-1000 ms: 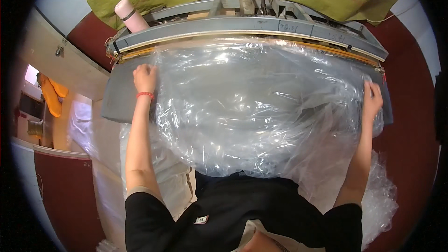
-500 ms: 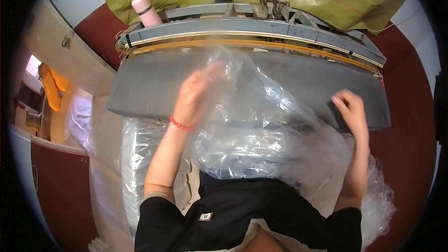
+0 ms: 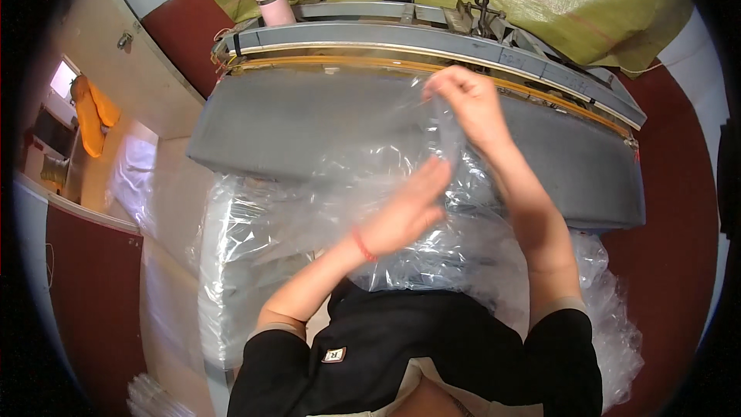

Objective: Operating a heat-sealing machine to package or seal large plastic sheets.

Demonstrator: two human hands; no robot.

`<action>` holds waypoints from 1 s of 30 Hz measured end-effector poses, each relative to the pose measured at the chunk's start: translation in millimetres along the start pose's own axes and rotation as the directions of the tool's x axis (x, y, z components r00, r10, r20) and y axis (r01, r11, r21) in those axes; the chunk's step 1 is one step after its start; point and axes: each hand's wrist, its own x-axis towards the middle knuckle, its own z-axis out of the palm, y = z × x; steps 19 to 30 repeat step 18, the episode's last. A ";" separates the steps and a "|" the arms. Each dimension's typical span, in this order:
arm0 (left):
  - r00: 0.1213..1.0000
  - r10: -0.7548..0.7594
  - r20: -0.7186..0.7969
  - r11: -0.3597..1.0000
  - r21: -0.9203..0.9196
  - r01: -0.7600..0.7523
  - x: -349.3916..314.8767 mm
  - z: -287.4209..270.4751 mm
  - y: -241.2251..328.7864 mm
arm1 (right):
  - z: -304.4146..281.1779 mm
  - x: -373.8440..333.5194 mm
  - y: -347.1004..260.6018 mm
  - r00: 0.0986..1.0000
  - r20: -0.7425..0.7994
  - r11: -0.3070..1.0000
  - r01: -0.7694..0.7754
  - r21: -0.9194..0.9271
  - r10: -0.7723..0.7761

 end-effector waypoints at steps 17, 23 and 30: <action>0.436 -0.656 0.616 0.538 -0.023 0.842 -155.1 -133.5 -73.1 | -249.3 -59.7 -18.6 0.709 -0.697 0.993 0.037 -0.109 -0.103; 0.417 -0.754 0.508 0.467 -0.031 0.884 -162.6 -155.9 -75.4 | -286.0 -74.1 2.4 0.768 -0.641 0.995 0.071 0.071 -0.009; 0.417 -0.754 0.508 0.467 -0.031 0.884 -162.6 -155.9 -75.4 | -286.0 -74.1 2.4 0.768 -0.641 0.995 0.071 0.071 -0.009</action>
